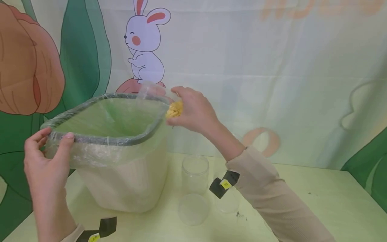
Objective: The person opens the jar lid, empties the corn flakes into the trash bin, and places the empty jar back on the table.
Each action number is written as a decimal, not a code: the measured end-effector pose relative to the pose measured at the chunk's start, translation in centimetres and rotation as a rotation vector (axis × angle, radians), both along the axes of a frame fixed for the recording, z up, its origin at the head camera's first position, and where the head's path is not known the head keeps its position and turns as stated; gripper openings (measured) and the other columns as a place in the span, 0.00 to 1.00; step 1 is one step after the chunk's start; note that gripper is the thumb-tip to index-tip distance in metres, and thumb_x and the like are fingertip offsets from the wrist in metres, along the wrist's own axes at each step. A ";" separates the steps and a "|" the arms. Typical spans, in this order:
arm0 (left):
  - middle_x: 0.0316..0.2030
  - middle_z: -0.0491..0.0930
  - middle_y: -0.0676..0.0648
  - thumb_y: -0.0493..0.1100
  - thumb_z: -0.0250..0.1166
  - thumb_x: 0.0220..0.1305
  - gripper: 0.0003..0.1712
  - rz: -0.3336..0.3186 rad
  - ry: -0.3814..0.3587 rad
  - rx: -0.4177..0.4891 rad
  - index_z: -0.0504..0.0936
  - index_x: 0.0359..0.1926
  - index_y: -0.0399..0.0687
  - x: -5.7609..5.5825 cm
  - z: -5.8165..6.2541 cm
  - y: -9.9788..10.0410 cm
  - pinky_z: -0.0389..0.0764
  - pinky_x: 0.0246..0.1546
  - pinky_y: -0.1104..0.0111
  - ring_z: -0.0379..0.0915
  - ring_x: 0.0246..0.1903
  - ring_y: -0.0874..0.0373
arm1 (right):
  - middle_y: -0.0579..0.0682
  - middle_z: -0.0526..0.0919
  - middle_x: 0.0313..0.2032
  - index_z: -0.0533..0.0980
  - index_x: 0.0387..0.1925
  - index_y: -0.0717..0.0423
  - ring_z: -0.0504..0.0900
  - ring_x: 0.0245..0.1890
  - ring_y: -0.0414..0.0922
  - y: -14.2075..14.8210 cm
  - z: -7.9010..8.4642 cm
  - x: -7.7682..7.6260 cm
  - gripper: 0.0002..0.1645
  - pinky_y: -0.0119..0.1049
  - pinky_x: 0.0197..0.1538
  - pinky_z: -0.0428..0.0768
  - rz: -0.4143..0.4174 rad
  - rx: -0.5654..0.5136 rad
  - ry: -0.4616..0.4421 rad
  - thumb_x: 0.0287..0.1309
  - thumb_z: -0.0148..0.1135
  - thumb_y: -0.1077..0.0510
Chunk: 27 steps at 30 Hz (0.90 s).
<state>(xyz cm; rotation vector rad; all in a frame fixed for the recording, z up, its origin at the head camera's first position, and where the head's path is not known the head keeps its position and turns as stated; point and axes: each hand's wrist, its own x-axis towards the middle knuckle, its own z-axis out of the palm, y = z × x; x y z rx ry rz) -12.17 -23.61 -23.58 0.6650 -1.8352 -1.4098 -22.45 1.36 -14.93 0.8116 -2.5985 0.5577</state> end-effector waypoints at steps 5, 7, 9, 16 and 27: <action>0.67 0.51 0.53 0.57 0.56 0.60 0.31 -0.002 0.000 0.002 0.58 0.64 0.67 0.0 0.0 0.1 0.51 0.62 0.55 0.44 0.64 0.54 | 0.49 0.75 0.48 0.63 0.63 0.51 0.71 0.34 0.44 -0.2 0.4 -0.1 0.46 0.35 0.33 0.72 -0.028 0.047 0.011 0.40 0.70 0.49; 0.67 0.51 0.53 0.57 0.56 0.60 0.31 -0.001 0.000 0.000 0.58 0.64 0.67 0.0 0.0 0.2 0.51 0.62 0.55 0.44 0.64 0.54 | 0.49 0.74 0.46 0.62 0.63 0.51 0.71 0.34 0.44 -0.3 0.6 -0.1 0.46 0.34 0.32 0.72 -0.038 0.061 0.010 0.40 0.70 0.49; 0.67 0.51 0.53 0.57 0.55 0.61 0.31 -0.002 -0.001 0.002 0.58 0.64 0.67 0.0 0.1 0.2 0.51 0.63 0.55 0.44 0.64 0.54 | 0.48 0.74 0.45 0.62 0.63 0.51 0.70 0.33 0.43 -0.5 0.7 -0.1 0.46 0.34 0.31 0.72 -0.045 0.073 0.008 0.40 0.70 0.49; 0.67 0.50 0.54 0.57 0.55 0.61 0.31 -0.004 -0.007 0.012 0.57 0.64 0.67 0.0 0.1 0.3 0.50 0.63 0.55 0.43 0.65 0.54 | 0.49 0.73 0.50 0.62 0.63 0.51 0.70 0.36 0.43 -0.8 1.1 -0.2 0.45 0.34 0.31 0.73 -0.048 0.102 0.015 0.41 0.69 0.51; 0.67 0.51 0.52 0.56 0.56 0.60 0.30 0.005 0.017 0.018 0.59 0.63 0.67 0.0 0.2 0.2 0.49 0.63 0.56 0.43 0.64 0.55 | 0.48 0.72 0.50 0.60 0.64 0.50 0.71 0.45 0.45 -1.8 1.4 -0.2 0.45 0.33 0.30 0.74 -0.101 0.232 0.064 0.45 0.68 0.48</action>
